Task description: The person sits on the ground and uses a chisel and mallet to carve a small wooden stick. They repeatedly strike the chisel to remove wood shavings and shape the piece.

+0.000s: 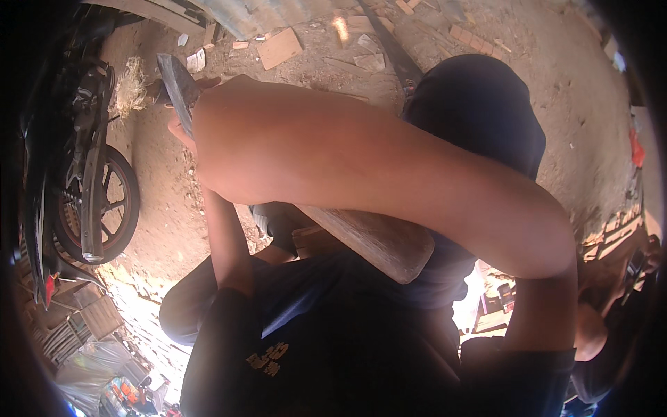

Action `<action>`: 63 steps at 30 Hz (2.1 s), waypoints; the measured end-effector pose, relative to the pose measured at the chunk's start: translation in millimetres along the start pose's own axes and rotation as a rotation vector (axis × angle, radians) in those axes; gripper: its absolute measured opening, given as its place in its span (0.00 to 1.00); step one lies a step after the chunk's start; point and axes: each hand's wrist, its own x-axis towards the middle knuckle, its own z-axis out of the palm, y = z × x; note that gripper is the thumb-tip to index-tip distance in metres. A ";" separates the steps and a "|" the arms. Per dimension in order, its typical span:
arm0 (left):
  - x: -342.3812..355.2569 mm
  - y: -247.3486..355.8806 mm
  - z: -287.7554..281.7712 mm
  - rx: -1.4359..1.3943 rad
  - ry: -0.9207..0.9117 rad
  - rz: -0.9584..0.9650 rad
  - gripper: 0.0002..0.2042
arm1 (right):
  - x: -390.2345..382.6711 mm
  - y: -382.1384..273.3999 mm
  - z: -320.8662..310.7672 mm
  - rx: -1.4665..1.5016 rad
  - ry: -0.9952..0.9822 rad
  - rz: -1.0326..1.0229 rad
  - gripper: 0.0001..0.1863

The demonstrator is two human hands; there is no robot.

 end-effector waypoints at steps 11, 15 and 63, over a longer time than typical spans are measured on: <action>9.9 38.0 3.5 -0.407 -0.060 -0.223 0.21 | -2.2 25.6 -5.9 -0.257 0.075 0.058 0.17; 11.8 37.7 3.6 -0.435 -0.077 -0.230 0.21 | -3.5 60.8 11.9 -0.361 -0.018 0.187 0.15; 32.3 33.7 -14.4 -0.200 0.002 -0.174 0.04 | 219.9 1.9 79.3 0.754 0.685 -0.609 0.08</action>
